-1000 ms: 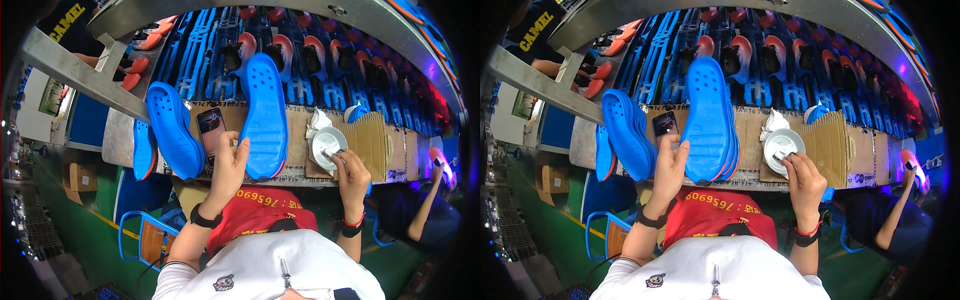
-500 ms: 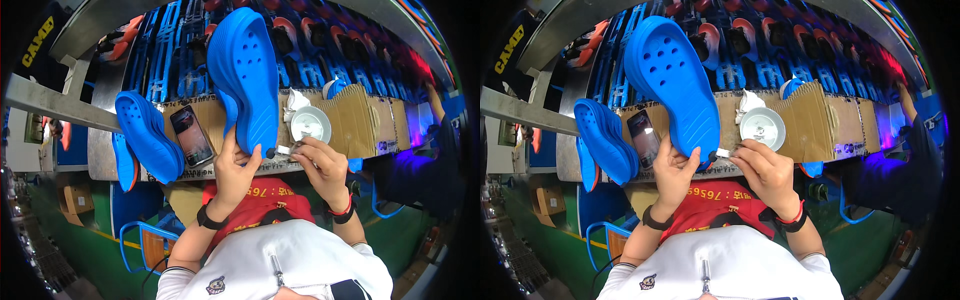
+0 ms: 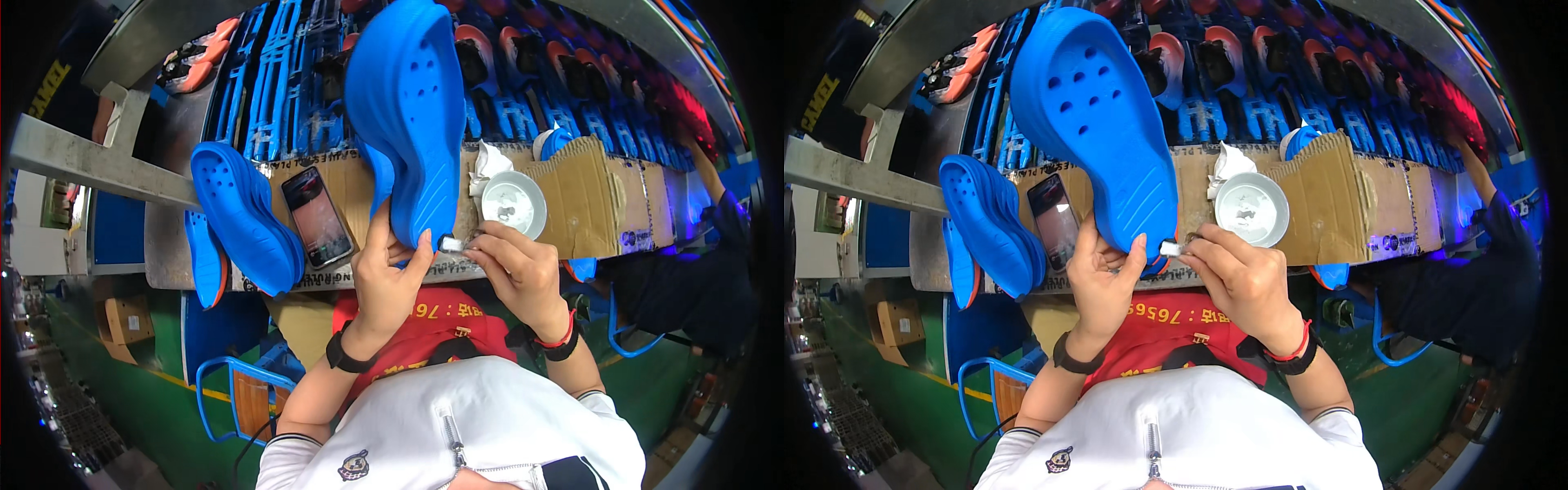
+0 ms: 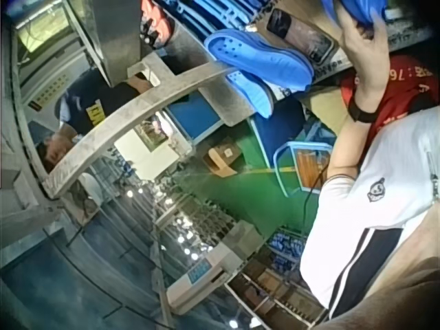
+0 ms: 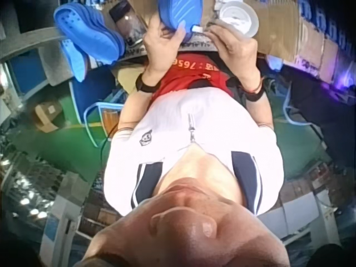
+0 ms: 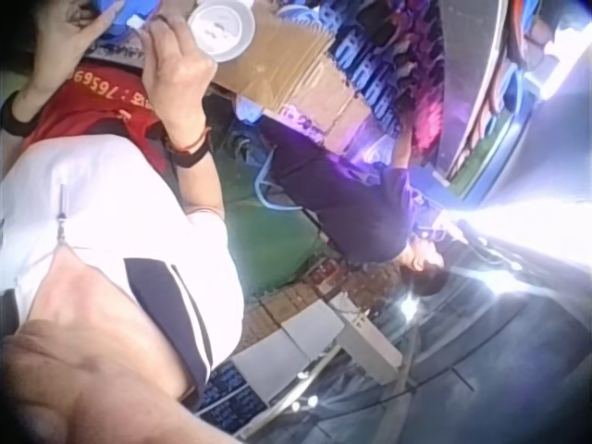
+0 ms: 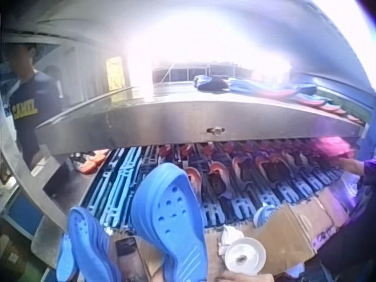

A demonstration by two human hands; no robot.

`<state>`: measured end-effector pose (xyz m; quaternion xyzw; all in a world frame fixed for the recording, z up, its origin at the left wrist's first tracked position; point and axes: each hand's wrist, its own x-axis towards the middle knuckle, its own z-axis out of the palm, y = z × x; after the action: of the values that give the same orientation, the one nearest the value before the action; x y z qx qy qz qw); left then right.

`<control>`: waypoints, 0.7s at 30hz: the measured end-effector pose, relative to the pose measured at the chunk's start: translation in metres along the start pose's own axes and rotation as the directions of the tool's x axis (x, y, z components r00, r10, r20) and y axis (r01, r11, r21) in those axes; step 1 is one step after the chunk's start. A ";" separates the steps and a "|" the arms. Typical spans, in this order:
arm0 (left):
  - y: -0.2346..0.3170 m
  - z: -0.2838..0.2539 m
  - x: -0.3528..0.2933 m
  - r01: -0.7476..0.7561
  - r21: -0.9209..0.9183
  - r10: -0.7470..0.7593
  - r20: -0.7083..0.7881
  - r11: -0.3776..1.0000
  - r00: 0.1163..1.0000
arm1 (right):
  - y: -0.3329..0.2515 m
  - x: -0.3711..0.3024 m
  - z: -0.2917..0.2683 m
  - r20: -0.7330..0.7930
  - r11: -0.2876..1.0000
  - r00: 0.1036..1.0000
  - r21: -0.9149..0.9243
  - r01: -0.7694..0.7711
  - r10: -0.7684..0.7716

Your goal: The recorder applies glue to the edges of blue shoe soles at a manufacturing workstation.

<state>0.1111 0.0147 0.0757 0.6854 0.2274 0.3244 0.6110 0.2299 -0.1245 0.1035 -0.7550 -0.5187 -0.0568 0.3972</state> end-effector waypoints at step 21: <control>0.004 0.000 0.010 -0.057 0.042 0.056 0.032 0.998 0.998 | 0.009 -0.002 -0.014 -0.132 0.991 0.988 -0.095 -0.097 0.084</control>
<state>0.1176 0.0209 0.0808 0.7092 0.2055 0.3261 0.5903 0.2406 -0.1364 0.1073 -0.7915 -0.4540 -0.1131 0.3932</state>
